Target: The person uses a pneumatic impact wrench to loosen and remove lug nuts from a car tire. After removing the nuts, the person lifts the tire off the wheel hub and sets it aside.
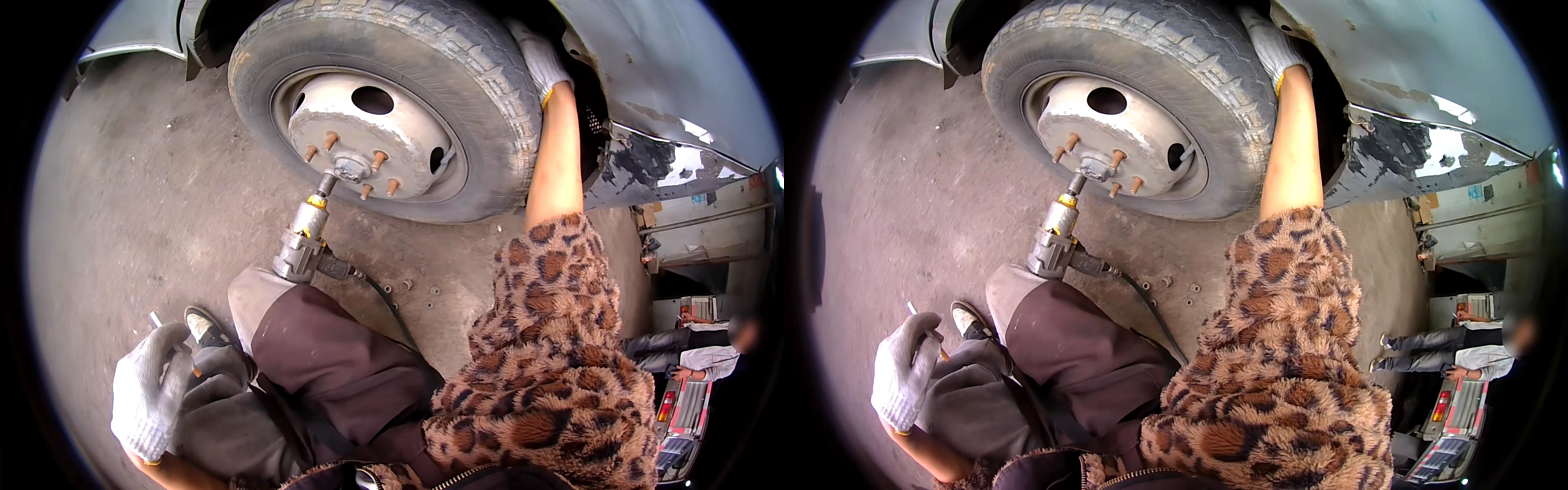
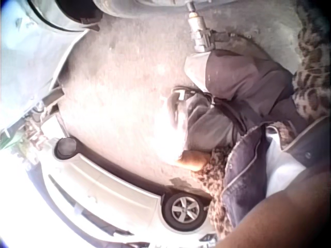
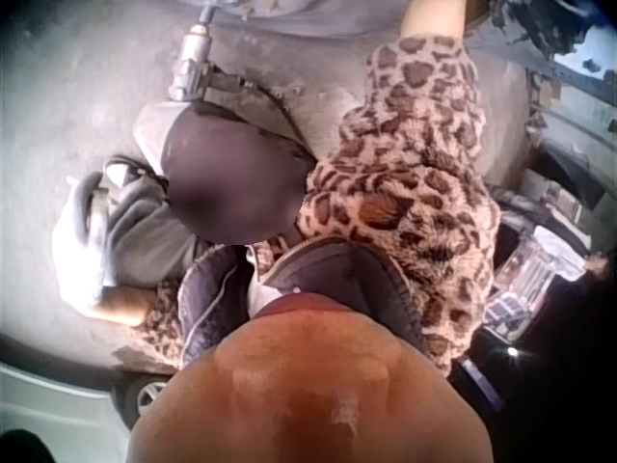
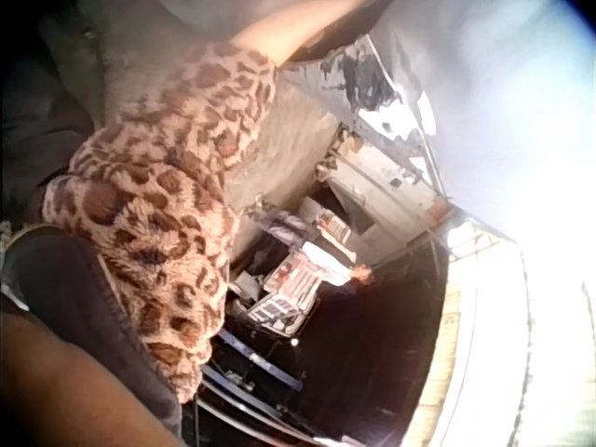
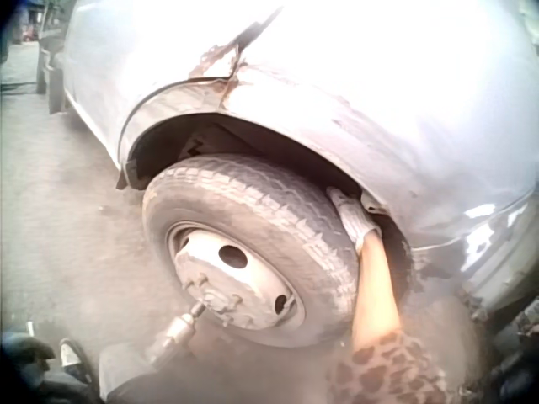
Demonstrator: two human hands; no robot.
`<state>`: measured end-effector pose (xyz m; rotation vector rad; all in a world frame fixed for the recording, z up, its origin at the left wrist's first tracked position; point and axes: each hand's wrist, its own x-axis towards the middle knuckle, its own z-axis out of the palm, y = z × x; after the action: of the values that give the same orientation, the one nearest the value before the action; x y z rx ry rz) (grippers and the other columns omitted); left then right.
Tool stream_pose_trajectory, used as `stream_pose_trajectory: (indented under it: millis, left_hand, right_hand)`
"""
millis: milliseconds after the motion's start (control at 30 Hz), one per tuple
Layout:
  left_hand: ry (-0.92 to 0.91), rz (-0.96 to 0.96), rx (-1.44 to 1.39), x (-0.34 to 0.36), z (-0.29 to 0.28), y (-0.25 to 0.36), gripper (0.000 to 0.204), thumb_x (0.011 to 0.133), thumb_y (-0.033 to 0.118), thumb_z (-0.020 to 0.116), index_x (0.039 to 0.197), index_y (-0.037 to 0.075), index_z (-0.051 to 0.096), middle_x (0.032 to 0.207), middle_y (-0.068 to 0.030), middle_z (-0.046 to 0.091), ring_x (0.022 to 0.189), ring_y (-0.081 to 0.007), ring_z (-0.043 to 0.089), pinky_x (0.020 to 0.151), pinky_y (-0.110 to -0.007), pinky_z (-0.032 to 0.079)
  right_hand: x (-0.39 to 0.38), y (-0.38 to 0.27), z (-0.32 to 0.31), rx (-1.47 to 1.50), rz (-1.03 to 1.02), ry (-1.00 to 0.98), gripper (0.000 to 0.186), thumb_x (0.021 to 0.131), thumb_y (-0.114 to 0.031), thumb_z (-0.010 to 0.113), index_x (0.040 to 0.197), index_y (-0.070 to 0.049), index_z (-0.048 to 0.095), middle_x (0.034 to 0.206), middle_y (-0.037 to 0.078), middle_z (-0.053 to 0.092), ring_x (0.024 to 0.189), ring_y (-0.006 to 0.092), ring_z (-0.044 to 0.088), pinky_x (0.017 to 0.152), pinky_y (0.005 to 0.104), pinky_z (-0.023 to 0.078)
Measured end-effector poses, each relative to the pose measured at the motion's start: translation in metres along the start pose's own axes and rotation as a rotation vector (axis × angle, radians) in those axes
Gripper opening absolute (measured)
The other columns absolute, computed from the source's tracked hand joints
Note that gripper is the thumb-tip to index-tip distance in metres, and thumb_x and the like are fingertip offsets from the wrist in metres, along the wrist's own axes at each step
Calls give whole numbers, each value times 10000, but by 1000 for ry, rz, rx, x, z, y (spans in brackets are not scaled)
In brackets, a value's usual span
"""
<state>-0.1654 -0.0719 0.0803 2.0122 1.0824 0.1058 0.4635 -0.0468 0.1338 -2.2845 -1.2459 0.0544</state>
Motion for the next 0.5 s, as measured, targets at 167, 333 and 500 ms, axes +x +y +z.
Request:
stream_pose_trajectory:
  millis: [167, 333, 500]
  left_hand:
    - [-27, -38, 15, 0, -2, 2, 266, 878, 124, 572, 1091, -28, 620, 892, -192, 666, 813, -305, 675, 759, -368, 522]
    - [-20, -15, 25, 0, -2, 1, 274, 874, 123, 575, 1098, -30, 617, 890, -192, 666, 811, -300, 675, 759, -365, 522]
    - [-17, -23, -5, -1, -2, 2, 277, 871, 111, 574, 1104, -34, 615, 879, -191, 667, 796, -293, 674, 747, -362, 524]
  right_hand:
    - [-3, -6, 5, 32, -21, 13, 576, 981, -464, 478, 1356, -33, 548, 1365, 155, 575, 1310, 248, 489, 1089, 315, 340]
    - [-2, -2, -1, -56, -32, 8, 595, 971, -484, 474, 1343, -27, 559, 1359, 167, 578, 1312, 259, 489, 1090, 324, 341]
    - [3, -2, 3, -60, 17, 16, 612, 958, -506, 480, 1319, -21, 580, 1352, 176, 581, 1311, 266, 490, 1091, 329, 342]
